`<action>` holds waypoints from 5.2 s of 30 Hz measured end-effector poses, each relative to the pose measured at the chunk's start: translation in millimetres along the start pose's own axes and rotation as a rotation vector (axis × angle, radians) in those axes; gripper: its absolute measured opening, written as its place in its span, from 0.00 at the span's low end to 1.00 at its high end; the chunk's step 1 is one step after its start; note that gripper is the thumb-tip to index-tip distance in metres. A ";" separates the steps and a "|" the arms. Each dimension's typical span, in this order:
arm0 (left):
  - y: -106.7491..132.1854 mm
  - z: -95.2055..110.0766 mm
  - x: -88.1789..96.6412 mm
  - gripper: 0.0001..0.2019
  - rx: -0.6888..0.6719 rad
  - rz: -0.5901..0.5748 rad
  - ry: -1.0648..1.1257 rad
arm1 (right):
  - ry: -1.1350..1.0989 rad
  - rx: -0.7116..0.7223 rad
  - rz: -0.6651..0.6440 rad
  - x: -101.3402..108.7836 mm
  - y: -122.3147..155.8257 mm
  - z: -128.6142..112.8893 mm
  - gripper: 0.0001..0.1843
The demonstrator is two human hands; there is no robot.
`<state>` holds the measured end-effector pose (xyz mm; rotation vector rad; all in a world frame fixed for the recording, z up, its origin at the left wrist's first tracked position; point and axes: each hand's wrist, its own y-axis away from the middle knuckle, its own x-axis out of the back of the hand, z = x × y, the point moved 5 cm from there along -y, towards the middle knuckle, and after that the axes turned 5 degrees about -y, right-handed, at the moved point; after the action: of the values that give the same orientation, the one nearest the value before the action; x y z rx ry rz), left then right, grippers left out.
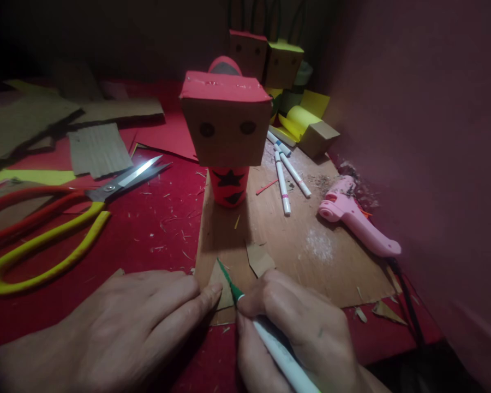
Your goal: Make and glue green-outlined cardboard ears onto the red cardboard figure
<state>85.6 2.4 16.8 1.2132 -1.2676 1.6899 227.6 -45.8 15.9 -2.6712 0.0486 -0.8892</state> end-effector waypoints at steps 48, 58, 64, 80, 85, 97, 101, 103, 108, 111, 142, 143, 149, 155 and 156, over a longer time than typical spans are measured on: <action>0.1 0.9 -0.6 0.15 -0.002 0.024 -0.019 | 0.113 -0.055 0.033 -0.3 -1.9 -4.2 0.08; 1.0 0.8 -1.4 0.16 0.028 0.038 0.005 | 0.045 0.075 -0.207 6.8 -2.0 0.1 0.10; 0.5 1.4 0.6 0.16 0.006 0.049 -0.031 | 0.127 -0.050 0.003 0.4 -2.6 -2.9 0.08; 2.5 1.4 -3.6 0.15 0.021 0.042 -0.014 | 0.168 -0.048 -0.007 9.2 -0.6 -4.7 0.08; 1.8 1.8 -3.1 0.16 0.009 0.035 -0.018 | 0.179 -0.046 -0.060 5.9 1.1 -3.9 0.09; 2.3 1.5 -2.3 0.15 0.023 0.044 -0.013 | 0.138 -0.034 -0.052 9.0 -5.0 -2.6 0.08; 1.4 1.6 -2.1 0.15 0.024 0.044 -0.006 | 0.221 -0.051 -0.029 3.5 -3.2 -6.2 0.08; 1.0 1.2 -1.8 0.15 0.029 0.045 0.000 | 0.220 -0.041 -0.064 2.6 -1.9 -6.6 0.08; 1.4 1.5 -1.8 0.13 0.030 0.057 0.017 | 0.157 -0.028 -0.099 8.7 -1.7 -5.5 0.08; 1.9 1.5 -2.9 0.12 0.045 0.049 0.025 | 0.161 -0.045 -0.075 9.2 -2.2 -5.7 0.08; 0.1 1.3 -1.6 0.14 0.039 0.044 0.012 | 0.204 -0.016 -0.064 6.5 -5.4 -7.3 0.08; 0.1 1.4 -1.8 0.14 0.039 0.046 0.011 | 0.215 -0.017 -0.064 5.3 -5.9 -7.8 0.08; 0.7 2.2 -1.9 0.14 0.068 0.057 0.010 | 0.183 -0.041 -0.104 6.5 -4.8 -7.6 0.09; 0.9 2.8 -2.7 0.16 0.048 0.039 0.009 | 0.208 -0.054 -0.016 6.8 -2.9 -6.2 0.08; 0.7 2.4 -2.9 0.16 0.049 0.042 0.004 | 0.225 -0.067 0.015 6.0 -2.8 -6.0 0.08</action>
<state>86.5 0.0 14.0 1.2193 -1.2642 1.7621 228.6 -45.8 24.8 -2.6144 0.1524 -1.1987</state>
